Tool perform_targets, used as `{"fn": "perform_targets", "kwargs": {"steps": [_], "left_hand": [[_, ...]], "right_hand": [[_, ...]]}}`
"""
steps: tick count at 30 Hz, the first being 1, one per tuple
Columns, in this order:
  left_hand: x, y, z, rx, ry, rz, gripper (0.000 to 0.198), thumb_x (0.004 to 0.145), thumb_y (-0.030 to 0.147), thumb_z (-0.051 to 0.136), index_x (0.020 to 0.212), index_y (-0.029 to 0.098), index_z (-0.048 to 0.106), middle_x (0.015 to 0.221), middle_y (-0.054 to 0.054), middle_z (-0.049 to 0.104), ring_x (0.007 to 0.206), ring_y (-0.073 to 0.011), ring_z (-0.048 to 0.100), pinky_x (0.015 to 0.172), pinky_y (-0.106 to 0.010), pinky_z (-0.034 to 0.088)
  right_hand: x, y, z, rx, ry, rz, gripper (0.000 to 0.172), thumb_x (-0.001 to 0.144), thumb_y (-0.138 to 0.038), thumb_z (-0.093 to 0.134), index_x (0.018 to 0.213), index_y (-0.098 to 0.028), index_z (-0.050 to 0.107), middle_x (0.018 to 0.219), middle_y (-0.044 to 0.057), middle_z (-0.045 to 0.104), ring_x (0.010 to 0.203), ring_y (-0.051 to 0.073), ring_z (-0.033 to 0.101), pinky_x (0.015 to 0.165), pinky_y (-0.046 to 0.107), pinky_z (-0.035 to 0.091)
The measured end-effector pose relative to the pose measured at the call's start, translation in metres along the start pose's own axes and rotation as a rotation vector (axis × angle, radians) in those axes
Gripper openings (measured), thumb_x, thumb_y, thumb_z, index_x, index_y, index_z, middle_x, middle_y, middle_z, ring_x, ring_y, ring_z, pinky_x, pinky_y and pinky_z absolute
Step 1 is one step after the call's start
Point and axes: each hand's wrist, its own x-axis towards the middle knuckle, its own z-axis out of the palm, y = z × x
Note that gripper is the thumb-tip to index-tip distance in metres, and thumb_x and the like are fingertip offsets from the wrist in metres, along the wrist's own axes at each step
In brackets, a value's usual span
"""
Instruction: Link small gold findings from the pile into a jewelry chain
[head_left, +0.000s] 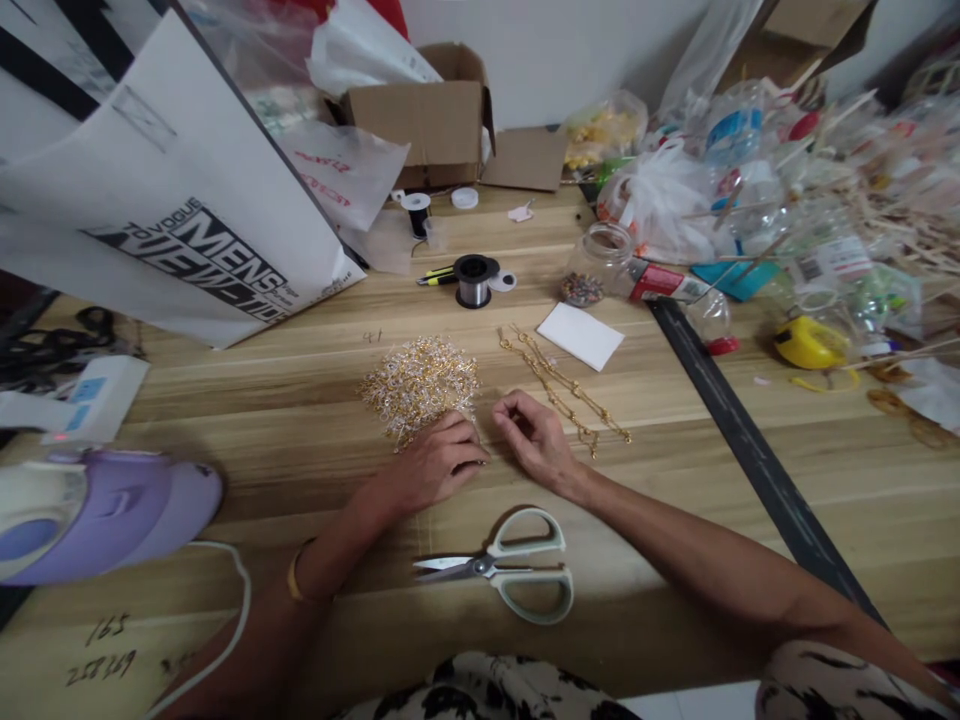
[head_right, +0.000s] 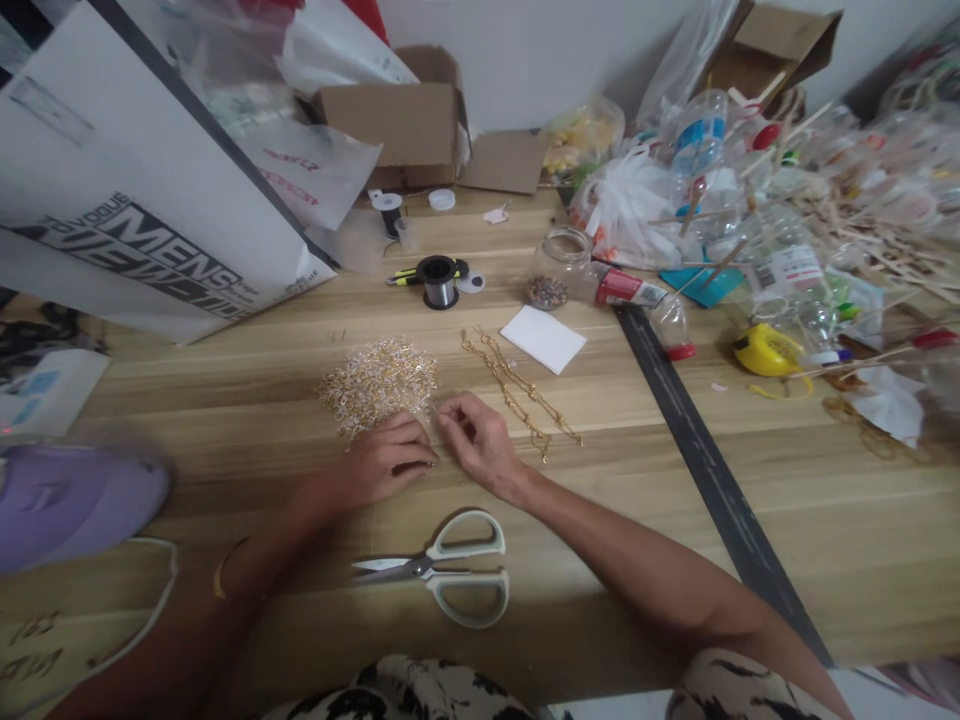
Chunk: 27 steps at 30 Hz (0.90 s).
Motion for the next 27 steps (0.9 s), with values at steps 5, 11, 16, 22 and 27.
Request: {"fn": "perform_targets", "kwargs": {"steps": [5,11,16,22,27], "left_hand": [[0.0011,0.0012,0.0014,0.023,0.0,0.006,0.016,0.087,0.022,0.054,0.081,0.016,0.068,0.08,-0.005,0.059,0.085,-0.0179,0.048,0.079,-0.03,0.042],[0.0022,0.0031,0.001,0.022,0.006,0.004,0.016,0.087,0.022,0.053,0.078,0.016,0.065,0.079,-0.005,0.059,0.084,-0.0175,0.048,0.078,-0.03,0.042],[0.0026,0.0039,0.0019,0.049,0.021,0.019,0.016,0.086,0.02,0.053,0.074,0.016,0.063,0.078,-0.005,0.057,0.084,-0.0183,0.047,0.078,-0.031,0.042],[0.0017,0.007,0.0034,0.13,0.005,0.012,0.015,0.086,0.02,0.052,0.073,0.016,0.06,0.08,-0.006,0.056,0.085,-0.0191,0.047,0.08,-0.033,0.042],[0.0009,0.0067,0.004,0.146,-0.001,0.007,0.015,0.085,0.024,0.054,0.074,0.016,0.059,0.083,-0.007,0.056,0.087,-0.0199,0.047,0.082,-0.035,0.042]], "right_hand": [[-0.0002,0.0018,0.0005,0.002,-0.007,0.007,0.013,0.089,-0.027,0.049,0.08,-0.017,0.054,0.07,0.0,0.051,0.061,0.012,0.046,0.053,0.022,0.038],[0.0,0.0015,0.0003,-0.001,-0.009,0.012,0.014,0.088,-0.027,0.049,0.08,-0.017,0.054,0.069,0.0,0.051,0.061,0.011,0.046,0.053,0.022,0.038],[-0.0001,0.0003,0.0,0.01,-0.014,0.01,0.013,0.088,-0.026,0.049,0.08,-0.017,0.054,0.07,0.0,0.052,0.06,0.012,0.046,0.053,0.022,0.038],[0.0002,0.0003,0.0005,0.008,-0.012,0.008,0.013,0.087,-0.027,0.05,0.079,-0.017,0.054,0.07,0.001,0.053,0.061,0.012,0.047,0.053,0.023,0.038],[0.0003,0.0,0.0002,0.006,-0.012,0.01,0.012,0.088,-0.026,0.05,0.08,-0.017,0.054,0.069,0.0,0.052,0.06,0.012,0.046,0.053,0.023,0.038]]}}
